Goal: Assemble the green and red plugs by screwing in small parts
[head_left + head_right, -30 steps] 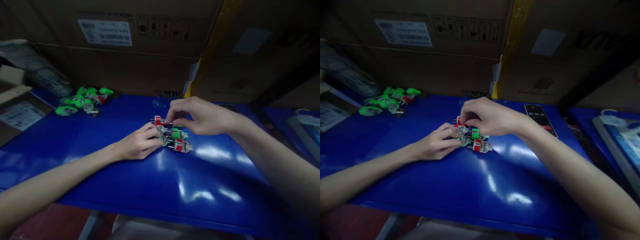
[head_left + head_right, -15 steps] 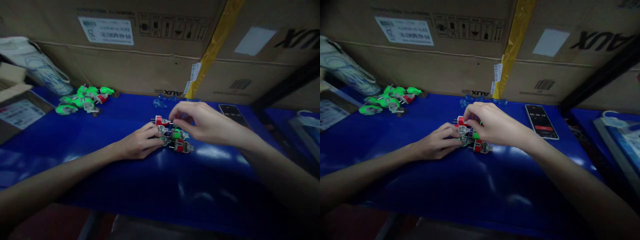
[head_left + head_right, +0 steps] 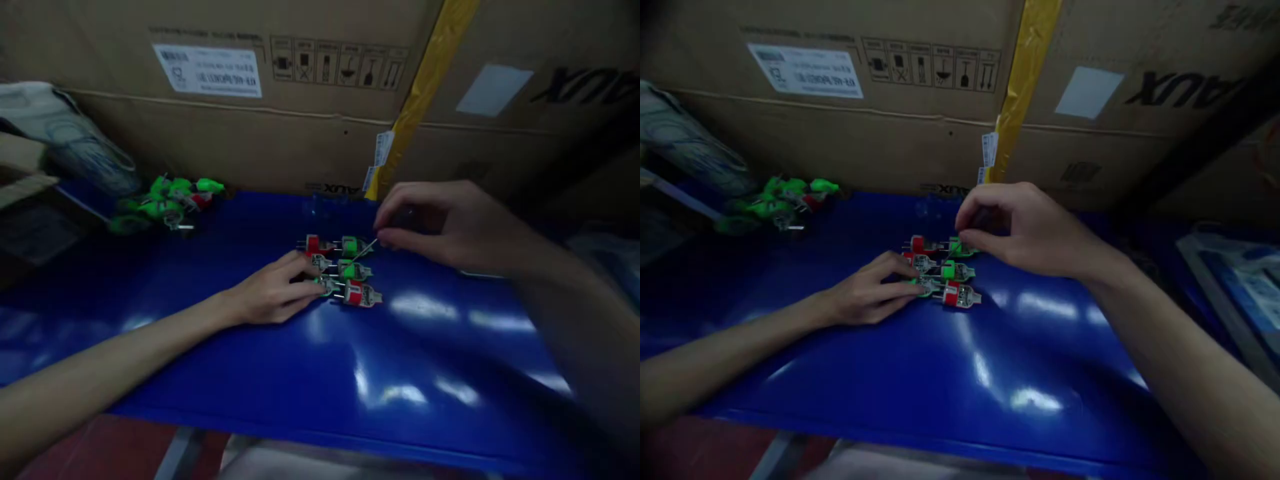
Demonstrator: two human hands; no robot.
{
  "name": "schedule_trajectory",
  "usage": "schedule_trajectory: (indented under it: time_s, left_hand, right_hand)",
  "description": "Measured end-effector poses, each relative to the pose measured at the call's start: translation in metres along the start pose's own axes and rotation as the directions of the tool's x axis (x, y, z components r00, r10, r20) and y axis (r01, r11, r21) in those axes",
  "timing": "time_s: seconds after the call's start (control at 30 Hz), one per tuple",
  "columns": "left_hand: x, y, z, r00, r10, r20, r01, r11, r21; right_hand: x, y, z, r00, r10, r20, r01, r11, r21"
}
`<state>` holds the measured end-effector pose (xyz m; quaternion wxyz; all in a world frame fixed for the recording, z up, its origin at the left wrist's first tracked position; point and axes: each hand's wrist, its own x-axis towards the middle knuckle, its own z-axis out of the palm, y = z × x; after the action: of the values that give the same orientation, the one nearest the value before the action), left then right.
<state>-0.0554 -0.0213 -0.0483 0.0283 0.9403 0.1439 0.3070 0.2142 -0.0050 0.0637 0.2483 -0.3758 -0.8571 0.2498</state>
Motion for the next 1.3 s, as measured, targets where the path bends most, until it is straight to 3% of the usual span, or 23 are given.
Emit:
schedule_trajectory:
  time_s: [0.3,0.5,0.6,0.73,0.83,1.03,1.3]
  left_hand:
    - [0.002,0.003,-0.001,1.000,-0.025,0.009,0.024,0.998,0.051]
    - [0.004,0.007,-0.004,0.999,-0.050,-0.007,0.051,0.994,0.100]
    - [0.008,0.008,-0.006,0.979,-0.206,-0.002,0.206,0.977,0.054]
    - [0.014,0.001,-0.004,0.875,-0.483,0.028,0.484,0.875,-0.015]
    - [0.017,-0.007,0.001,0.801,-0.595,0.063,0.598,0.793,-0.112]
    - [0.021,-0.017,0.012,0.772,-0.625,0.110,0.630,0.733,-0.257]
    - [0.024,-0.015,0.016,0.782,-0.616,0.097,0.616,0.740,-0.272]
  right_hand:
    - [-0.017,0.038,0.016,0.977,0.204,0.066,-0.215,0.924,0.316]
    - [-0.027,0.048,0.029,0.948,0.303,0.100,-0.316,0.933,0.170]
    - [-0.031,0.047,0.033,0.934,0.334,0.128,-0.352,0.923,0.156]
    - [-0.036,0.051,0.043,0.953,0.300,0.044,-0.303,0.942,0.145]
    - [-0.038,0.058,0.054,0.958,0.285,-0.023,-0.279,0.949,0.149]
    - [-0.042,0.071,0.069,0.971,0.239,-0.031,-0.231,0.958,0.168]
    - [-0.043,0.072,0.072,0.976,0.212,-0.036,-0.203,0.963,0.175]
